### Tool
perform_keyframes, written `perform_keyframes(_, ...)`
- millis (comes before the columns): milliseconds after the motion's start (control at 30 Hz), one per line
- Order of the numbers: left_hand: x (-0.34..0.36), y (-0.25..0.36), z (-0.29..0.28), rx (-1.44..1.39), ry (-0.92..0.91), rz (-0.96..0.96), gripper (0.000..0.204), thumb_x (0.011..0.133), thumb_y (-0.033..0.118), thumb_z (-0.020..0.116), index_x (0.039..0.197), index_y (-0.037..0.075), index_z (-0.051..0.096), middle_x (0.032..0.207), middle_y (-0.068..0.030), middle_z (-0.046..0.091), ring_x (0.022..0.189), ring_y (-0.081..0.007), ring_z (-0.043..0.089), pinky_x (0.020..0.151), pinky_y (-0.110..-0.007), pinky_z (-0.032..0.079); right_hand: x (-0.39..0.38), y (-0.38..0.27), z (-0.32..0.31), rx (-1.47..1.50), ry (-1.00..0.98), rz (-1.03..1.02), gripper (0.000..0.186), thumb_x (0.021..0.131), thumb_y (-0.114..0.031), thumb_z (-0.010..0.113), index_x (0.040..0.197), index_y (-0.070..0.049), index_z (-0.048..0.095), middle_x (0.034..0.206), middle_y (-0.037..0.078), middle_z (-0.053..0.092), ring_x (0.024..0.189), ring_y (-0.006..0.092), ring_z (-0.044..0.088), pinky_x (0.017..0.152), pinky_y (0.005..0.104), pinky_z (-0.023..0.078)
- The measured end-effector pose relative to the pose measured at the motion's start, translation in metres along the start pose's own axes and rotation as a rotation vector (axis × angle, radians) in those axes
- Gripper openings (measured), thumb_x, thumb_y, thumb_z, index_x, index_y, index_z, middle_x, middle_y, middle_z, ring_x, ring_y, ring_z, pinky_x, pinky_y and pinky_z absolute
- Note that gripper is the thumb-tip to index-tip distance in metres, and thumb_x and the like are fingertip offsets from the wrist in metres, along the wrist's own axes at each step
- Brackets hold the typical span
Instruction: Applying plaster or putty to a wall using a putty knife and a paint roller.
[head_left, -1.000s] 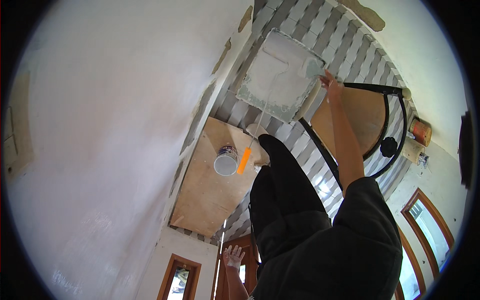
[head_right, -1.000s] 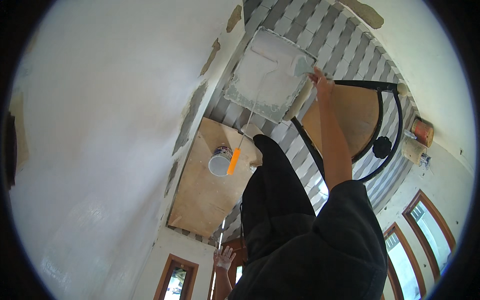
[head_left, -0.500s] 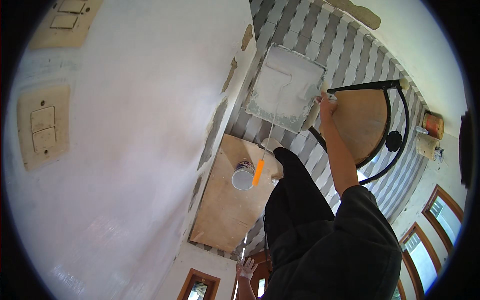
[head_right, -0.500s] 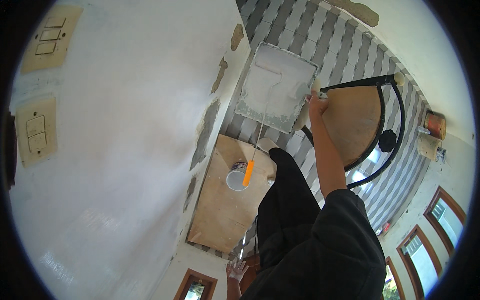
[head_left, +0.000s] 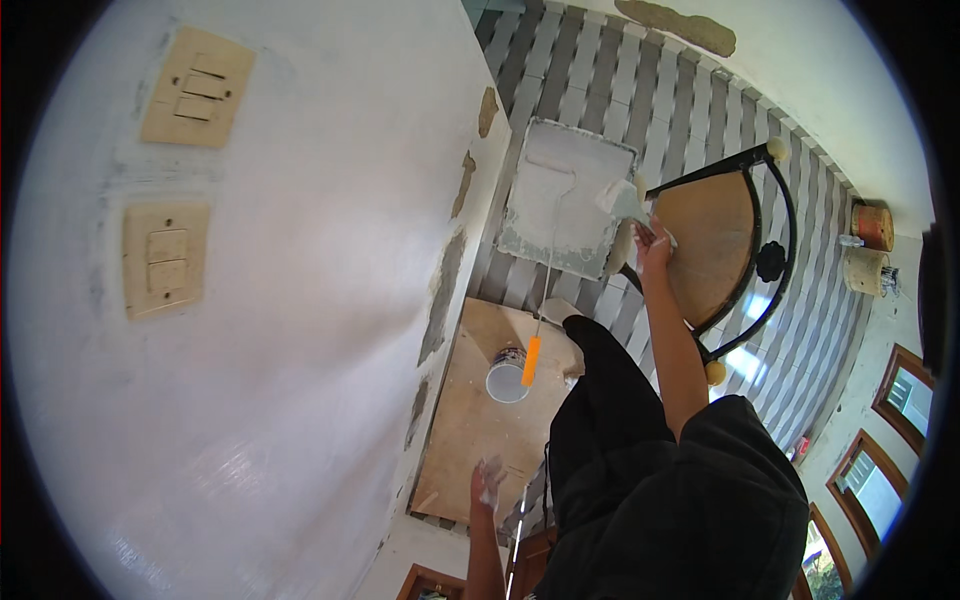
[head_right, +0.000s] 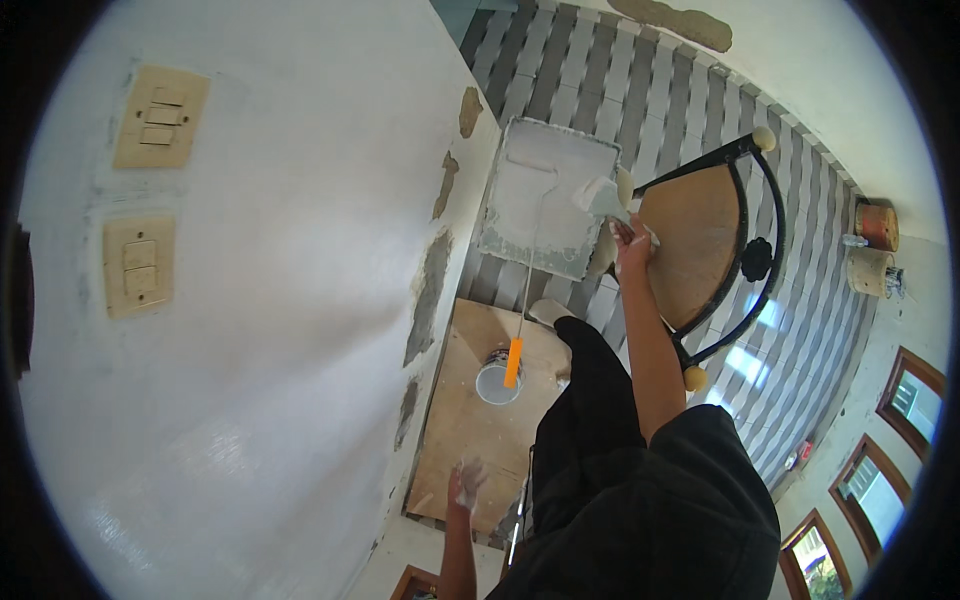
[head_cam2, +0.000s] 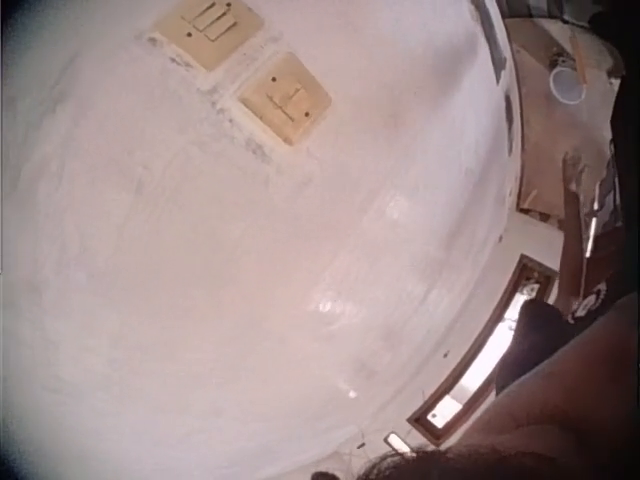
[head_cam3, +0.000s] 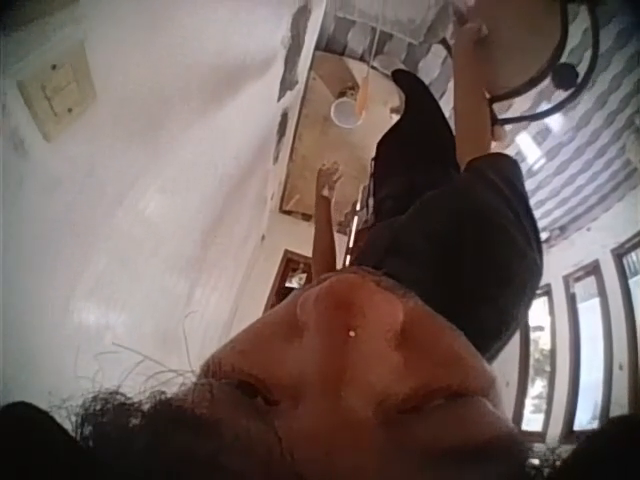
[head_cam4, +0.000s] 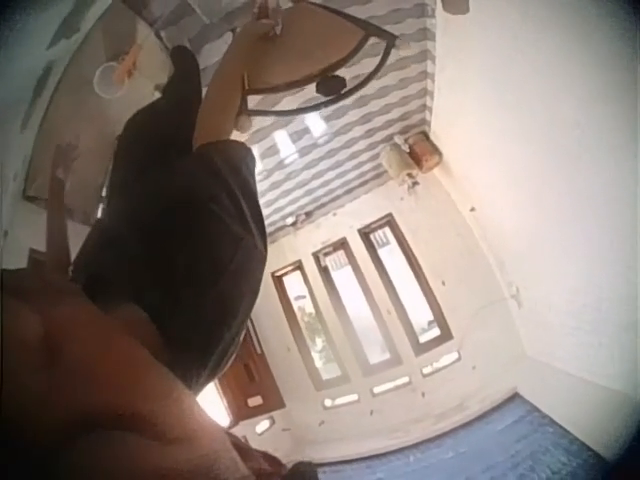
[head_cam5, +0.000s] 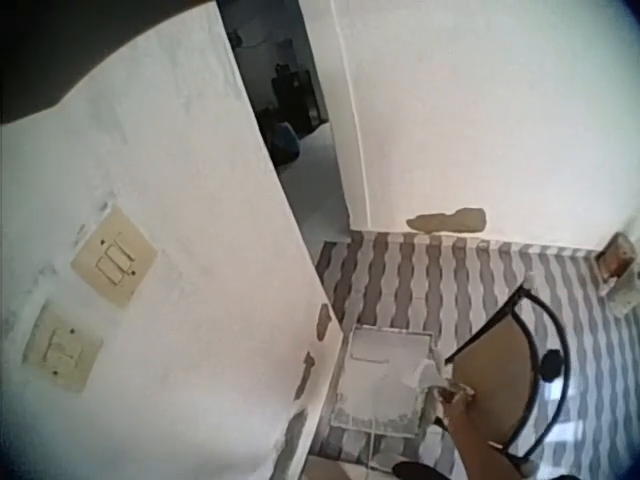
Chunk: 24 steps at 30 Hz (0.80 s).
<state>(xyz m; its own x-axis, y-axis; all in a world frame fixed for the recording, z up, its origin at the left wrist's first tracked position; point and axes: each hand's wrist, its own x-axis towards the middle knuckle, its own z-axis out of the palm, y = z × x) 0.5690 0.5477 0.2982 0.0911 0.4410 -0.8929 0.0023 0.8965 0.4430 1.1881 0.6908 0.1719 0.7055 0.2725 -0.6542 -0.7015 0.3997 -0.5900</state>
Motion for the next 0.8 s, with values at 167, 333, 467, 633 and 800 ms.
perform_keyframes(167,0.082,0.108,0.120,0.094,-0.486,0.519,0.070,0.090,0.050,0.043,0.143,0.009,0.024,0.142,-0.0154,0.037,0.127,-0.0301,0.038,0.100,-0.047,0.034,-0.069,-0.027,0.030,0.126,-0.054,0.007,0.033,0.087,-0.018,0.061,0.109,0.006,0.055,0.094,0.020,0.062,0.081,0.0266,0.064,0.071,0.0337,0.054)
perform_keyframes(333,0.111,0.232,0.304,-0.164,-0.670,0.268,0.084,0.081,0.061,0.046,0.143,0.009,0.023,0.147,-0.0169,0.026,0.135,-0.0335,0.026,0.108,-0.049,0.018,-0.141,-0.079,0.081,0.267,-0.215,-0.006,0.030,0.087,-0.016,0.061,0.106,0.005,0.056,0.095,0.018,0.062,0.084,0.0250,0.062,0.072,0.0334,0.053)
perform_keyframes(467,0.087,0.312,0.405,-0.446,-0.951,0.241,0.079,0.083,0.059,0.041,0.143,0.010,0.024,0.149,-0.0158,0.023,0.137,-0.0345,0.021,0.110,-0.049,0.011,-0.197,-0.116,0.118,0.223,-0.301,0.021,0.026,0.087,-0.017,0.060,0.103,0.003,0.057,0.092,0.015,0.063,0.080,0.0239,0.063,0.071,0.0316,0.053)
perform_keyframes(633,0.014,0.373,0.468,-0.588,-1.157,0.161,0.086,0.079,0.063,0.043,0.144,0.010,0.023,0.149,-0.0151,0.024,0.136,-0.0327,0.022,0.110,-0.048,0.013,-0.258,-0.170,0.168,0.168,-0.441,0.001,0.025,0.087,-0.019,0.060,0.102,0.001,0.057,0.088,0.014,0.064,0.077,0.0232,0.064,0.071,0.0302,0.053)
perform_keyframes(800,-0.058,0.420,0.478,-0.663,-1.221,0.255,0.089,0.078,0.063,0.043,0.144,0.007,0.021,0.148,-0.0152,0.023,0.136,-0.0330,0.022,0.110,-0.048,0.014,-0.312,-0.221,0.230,0.079,-0.619,-0.039,0.022,0.087,-0.019,0.060,0.098,0.000,0.057,0.094,0.012,0.063,0.083,0.0202,0.063,0.074,0.0297,0.051)
